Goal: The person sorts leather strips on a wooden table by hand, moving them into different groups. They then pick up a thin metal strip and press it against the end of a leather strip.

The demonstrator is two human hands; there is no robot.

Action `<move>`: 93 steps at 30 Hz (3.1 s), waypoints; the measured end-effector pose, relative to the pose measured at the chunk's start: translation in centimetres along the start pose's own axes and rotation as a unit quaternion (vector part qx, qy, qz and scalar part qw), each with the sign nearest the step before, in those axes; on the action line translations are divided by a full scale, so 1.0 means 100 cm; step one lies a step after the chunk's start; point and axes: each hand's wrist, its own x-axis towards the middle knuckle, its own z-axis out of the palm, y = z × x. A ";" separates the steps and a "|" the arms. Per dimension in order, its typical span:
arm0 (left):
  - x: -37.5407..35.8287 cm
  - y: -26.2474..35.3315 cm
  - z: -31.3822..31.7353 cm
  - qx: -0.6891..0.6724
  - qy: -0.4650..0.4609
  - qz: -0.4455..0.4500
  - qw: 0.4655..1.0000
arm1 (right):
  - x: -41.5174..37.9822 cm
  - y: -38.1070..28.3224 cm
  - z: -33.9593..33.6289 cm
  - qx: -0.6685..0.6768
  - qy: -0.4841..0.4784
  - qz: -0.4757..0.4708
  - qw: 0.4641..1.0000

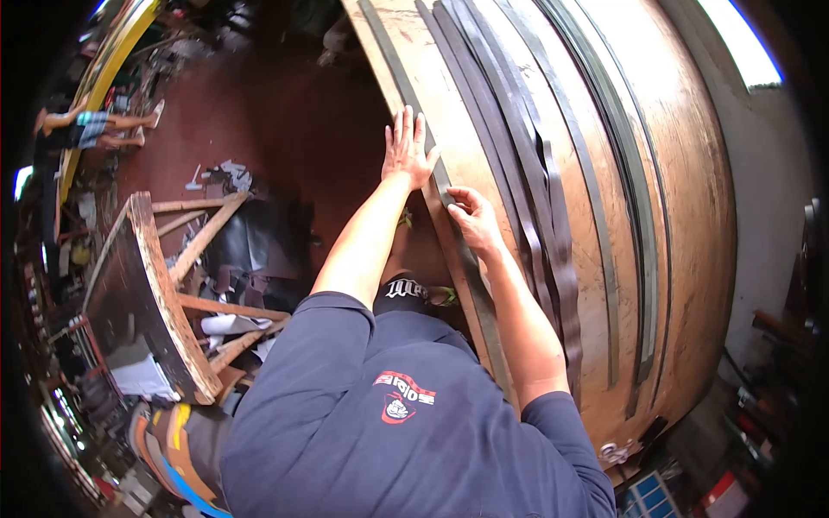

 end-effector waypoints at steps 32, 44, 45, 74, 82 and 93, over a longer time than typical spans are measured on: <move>0.001 0.001 -0.003 0.025 -0.029 -0.026 0.999 | -0.027 0.042 -0.017 -0.132 0.034 -0.058 0.989; 0.001 0.003 -0.007 0.026 -0.031 -0.032 0.999 | -0.029 0.039 -0.014 -0.127 0.050 -0.042 0.990; 0.001 0.002 -0.005 0.026 -0.027 -0.031 0.999 | -0.029 0.037 -0.013 -0.128 0.051 -0.043 0.990; 0.001 0.001 -0.004 0.000 -0.018 -0.012 1.000 | -0.028 0.034 -0.012 -0.139 0.069 0.014 0.988; -0.045 -0.005 -0.019 -0.052 -0.148 0.484 0.861 | -0.034 0.025 -0.004 -0.167 0.106 0.027 0.980; 0.098 -0.088 -0.060 0.125 -0.186 0.520 0.824 | -0.039 0.010 0.007 -0.085 0.148 0.086 0.982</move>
